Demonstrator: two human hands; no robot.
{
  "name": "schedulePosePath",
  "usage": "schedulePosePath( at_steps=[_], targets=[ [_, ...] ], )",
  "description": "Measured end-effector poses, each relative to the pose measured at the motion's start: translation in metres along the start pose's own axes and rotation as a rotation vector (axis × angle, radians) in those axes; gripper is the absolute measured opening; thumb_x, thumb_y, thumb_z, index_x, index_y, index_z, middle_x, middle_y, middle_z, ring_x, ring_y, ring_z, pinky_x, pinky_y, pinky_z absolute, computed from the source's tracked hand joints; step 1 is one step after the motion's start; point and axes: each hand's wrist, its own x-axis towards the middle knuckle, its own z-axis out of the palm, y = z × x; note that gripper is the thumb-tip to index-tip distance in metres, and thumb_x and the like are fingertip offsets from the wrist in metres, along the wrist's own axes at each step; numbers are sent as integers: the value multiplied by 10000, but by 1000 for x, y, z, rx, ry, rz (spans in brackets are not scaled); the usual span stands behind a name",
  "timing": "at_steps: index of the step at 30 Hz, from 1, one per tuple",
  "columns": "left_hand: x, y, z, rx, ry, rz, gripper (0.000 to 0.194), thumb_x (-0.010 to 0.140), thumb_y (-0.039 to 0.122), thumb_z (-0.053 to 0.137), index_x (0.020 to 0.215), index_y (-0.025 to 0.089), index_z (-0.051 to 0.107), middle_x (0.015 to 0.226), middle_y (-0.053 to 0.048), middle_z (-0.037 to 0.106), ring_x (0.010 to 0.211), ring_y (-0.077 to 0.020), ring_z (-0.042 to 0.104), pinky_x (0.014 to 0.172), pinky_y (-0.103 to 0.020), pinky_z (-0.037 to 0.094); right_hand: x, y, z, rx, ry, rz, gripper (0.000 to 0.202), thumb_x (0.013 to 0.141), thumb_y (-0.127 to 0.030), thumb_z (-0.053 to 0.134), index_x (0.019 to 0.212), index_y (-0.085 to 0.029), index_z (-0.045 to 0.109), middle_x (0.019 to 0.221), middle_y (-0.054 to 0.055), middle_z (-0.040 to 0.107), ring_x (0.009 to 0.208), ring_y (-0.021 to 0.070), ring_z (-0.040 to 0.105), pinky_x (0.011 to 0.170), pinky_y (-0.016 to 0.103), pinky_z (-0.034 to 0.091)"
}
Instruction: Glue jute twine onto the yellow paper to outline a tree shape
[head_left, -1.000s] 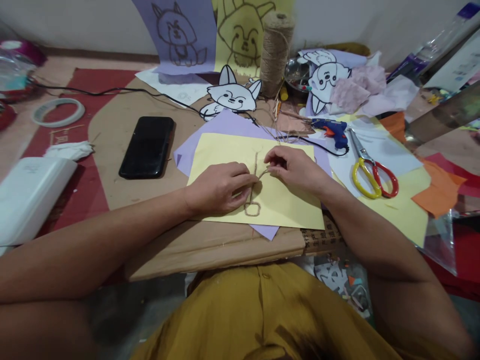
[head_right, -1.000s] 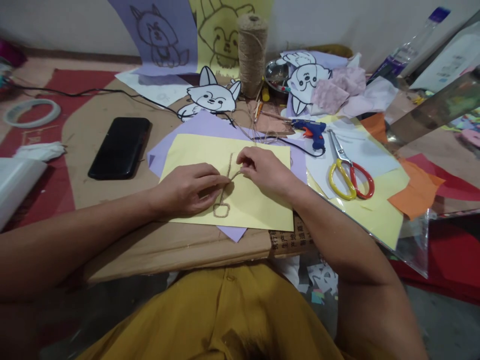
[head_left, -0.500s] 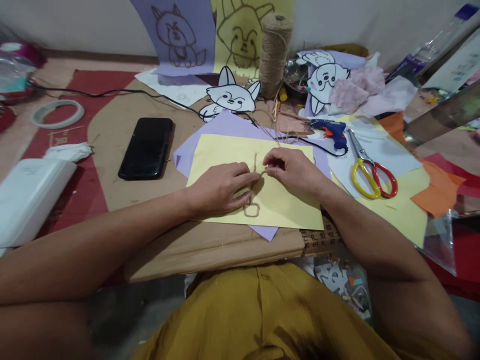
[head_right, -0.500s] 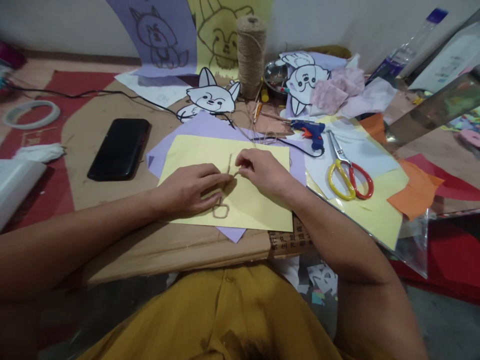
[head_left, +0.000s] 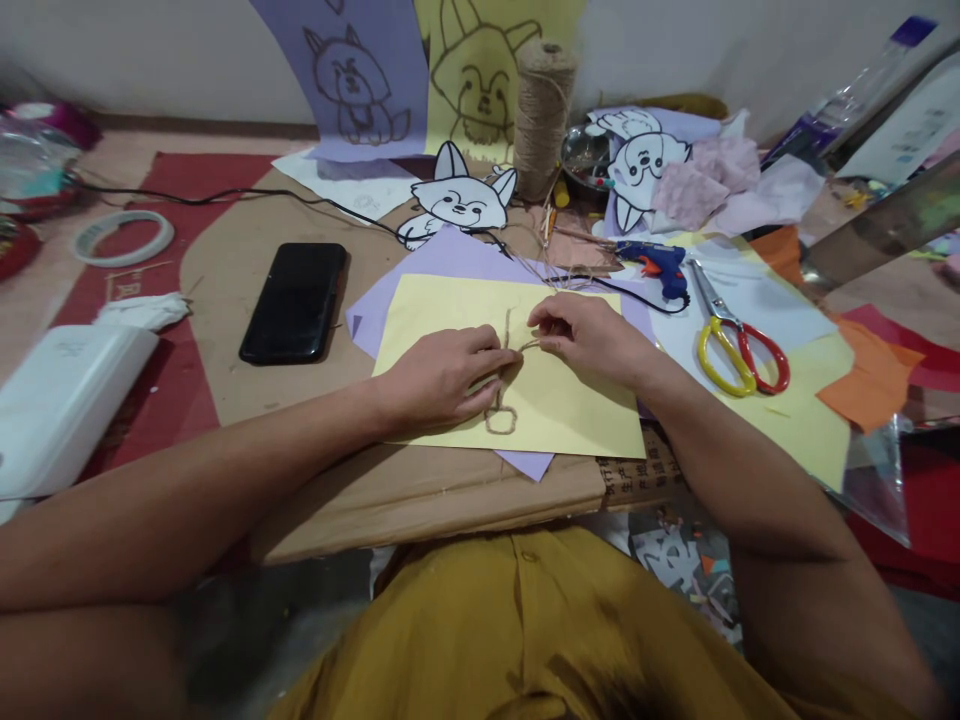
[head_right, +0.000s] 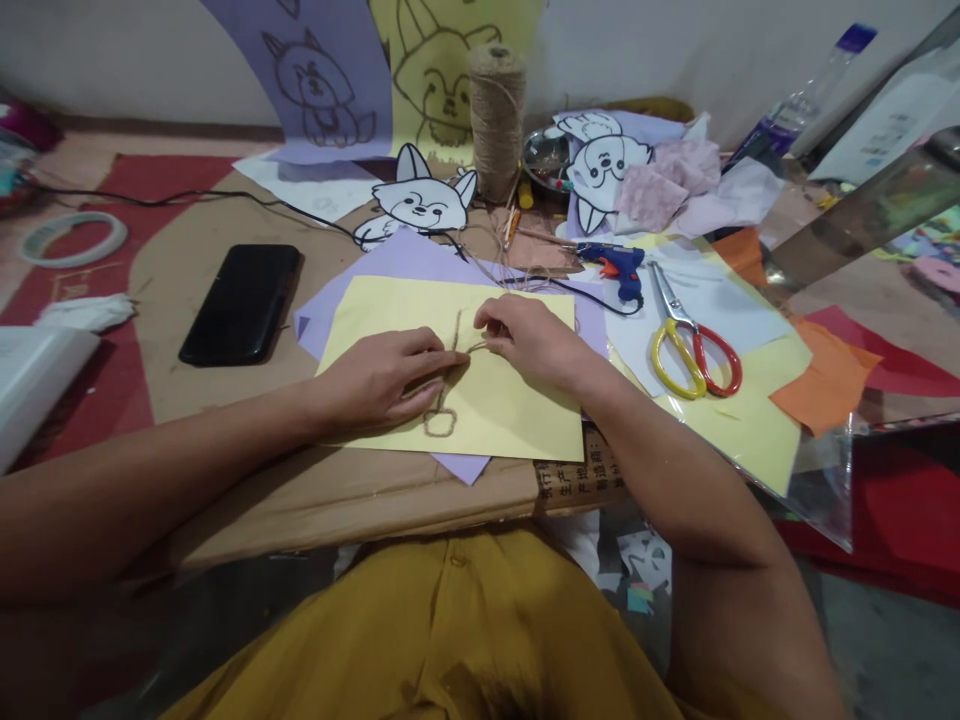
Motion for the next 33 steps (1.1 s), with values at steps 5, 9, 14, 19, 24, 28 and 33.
schedulePosePath(
  at_steps=[5, 9, 14, 19, 24, 28, 33],
  targets=[
    [2, 2, -1, 38, -11, -43, 414, 1026, 277, 540, 1400, 156, 672, 1128, -113, 708, 880, -237, 667, 720, -358, 490, 1, 4, 2, -10, -3, -24, 199, 884, -55, 694, 1009, -202, 744, 1005, 58, 760, 909, 214, 665, 829, 353, 483],
    [5, 6, -3, 53, -44, -52, 384, 1046, 285, 517, 1362, 168, 702, 1116, -103, 708, 896, -238, 674, 723, -355, 486, 2, 4, 3, -18, -11, -32, 179, 887, -55, 700, 982, -197, 753, 1008, 70, 761, 933, 228, 672, 858, 372, 490],
    [8, 10, -6, 69, -75, -88, 375, 1058, 287, 493, 1327, 161, 721, 1113, -104, 717, 898, -240, 681, 712, -355, 474, 2, 2, 3, -16, 2, -29, 160, 924, -88, 673, 982, -214, 751, 1045, 84, 758, 983, 247, 665, 913, 405, 495],
    [9, 7, -6, -68, 21, -205, 351, 1046, 309, 557, 1323, 189, 735, 1079, -81, 746, 852, -204, 682, 730, -321, 484, 4, 0, 5, -42, 9, -49, 164, 927, -68, 668, 980, -207, 735, 1011, 81, 753, 979, 245, 654, 915, 396, 476],
    [33, 2, -5, -202, 151, -375, 152, 946, 299, 743, 986, 171, 814, 900, -54, 749, 753, -167, 652, 749, -296, 492, 5, -4, 3, 14, 69, 8, 281, 863, -39, 710, 1071, -227, 712, 959, 55, 752, 912, 244, 657, 861, 397, 468],
    [57, -5, 1, -210, 123, -385, 120, 906, 293, 795, 895, 176, 820, 840, -52, 757, 718, -177, 654, 715, -305, 490, 1, -8, 3, 18, 115, -15, 262, 882, -87, 736, 1085, -242, 674, 1027, 63, 741, 937, 250, 641, 868, 405, 462],
    [66, -14, 11, -294, 116, -361, 184, 902, 374, 821, 880, 192, 831, 815, -55, 791, 696, -189, 675, 705, -310, 486, -1, -8, 8, 3, 145, -137, 237, 935, -101, 675, 1100, -267, 638, 1159, 73, 720, 1073, 261, 619, 994, 437, 460]
  ],
)
